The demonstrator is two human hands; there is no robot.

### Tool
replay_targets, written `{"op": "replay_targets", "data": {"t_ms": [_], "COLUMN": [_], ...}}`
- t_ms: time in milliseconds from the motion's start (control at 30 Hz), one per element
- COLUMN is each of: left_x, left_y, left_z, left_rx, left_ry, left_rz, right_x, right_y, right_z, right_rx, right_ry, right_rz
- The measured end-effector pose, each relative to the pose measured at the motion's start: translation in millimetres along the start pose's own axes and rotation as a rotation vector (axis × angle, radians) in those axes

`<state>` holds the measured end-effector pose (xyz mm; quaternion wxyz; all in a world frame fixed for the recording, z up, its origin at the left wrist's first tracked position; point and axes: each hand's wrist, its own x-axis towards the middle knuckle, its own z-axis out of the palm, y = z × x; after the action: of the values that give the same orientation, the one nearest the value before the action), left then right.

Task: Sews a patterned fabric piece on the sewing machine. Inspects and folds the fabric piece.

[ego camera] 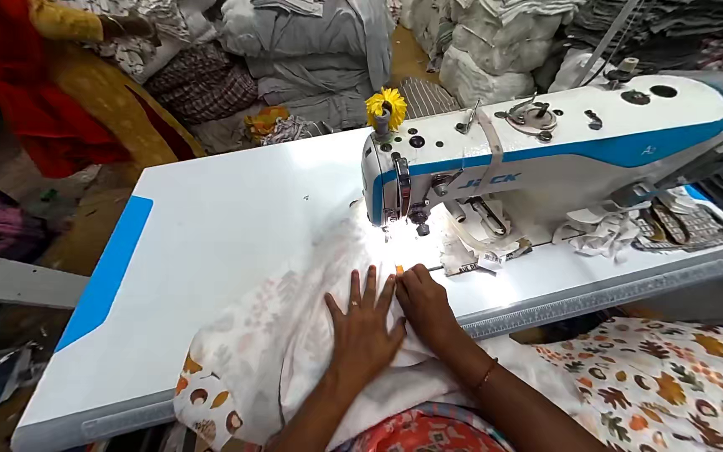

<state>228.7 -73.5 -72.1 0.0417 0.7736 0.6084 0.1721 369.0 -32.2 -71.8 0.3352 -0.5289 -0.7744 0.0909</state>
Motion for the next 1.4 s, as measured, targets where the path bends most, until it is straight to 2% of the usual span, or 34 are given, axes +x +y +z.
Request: {"op": "replay_targets", "data": {"t_ms": [67,133,167,233,300,433,500,567,633,700,767,867,1000,1133,1267,1400], "left_x": [9,12,11,0,-13,-24,-23,-22,-23,-26,-29,-28,-25,-22,-22,-23], "left_y": [-30,-48,-45,-25,-9,9,12,10,5,3,3,6,11,16,11,10], "left_z": [-1,-6,-13,-28,-37,-34,-36,-37,-31,-30,-33,-44,-32,-40,-33,-45], "left_rx": [-0.069,-0.139,-0.182,-0.254,-0.214,-0.059,-0.048,-0.077,-0.116,-0.146,-0.169,-0.175,-0.121,-0.079,-0.113,-0.197], "left_ry": [0.0,0.033,0.023,-0.075,-0.15,-0.076,-0.069,-0.064,-0.008,-0.025,-0.084,-0.192,-0.06,-0.126,-0.035,-0.206], "left_rz": [0.155,0.456,0.58,0.676,0.611,0.315,0.221,0.25,0.416,0.523,0.521,0.4,0.339,0.227,0.461,0.462], "right_x": [-1,-1,0,0,-1,-1,-1,-1,-1,-1,0,-1,0,-1,0,0], "right_y": [0,-1,-1,-2,-1,-3,-3,-2,-1,-3,-3,-2,-4,-3,-5,-6], "right_z": [1,2,2,1,3,3,4,4,4,3,3,5,5,6,2,1], "right_rx": [-0.009,-0.02,-0.017,-0.008,-0.01,-0.018,-0.024,-0.021,-0.022,-0.013,-0.012,-0.023,-0.033,-0.038,-0.017,0.014], "right_ry": [0.003,0.014,0.012,0.008,0.028,0.035,0.042,0.045,0.051,0.036,0.036,0.053,0.068,0.089,0.053,0.014], "right_rz": [0.015,0.011,0.01,0.008,0.002,0.029,0.02,0.009,-0.005,0.012,0.018,0.016,0.024,-0.003,0.036,0.064]}}
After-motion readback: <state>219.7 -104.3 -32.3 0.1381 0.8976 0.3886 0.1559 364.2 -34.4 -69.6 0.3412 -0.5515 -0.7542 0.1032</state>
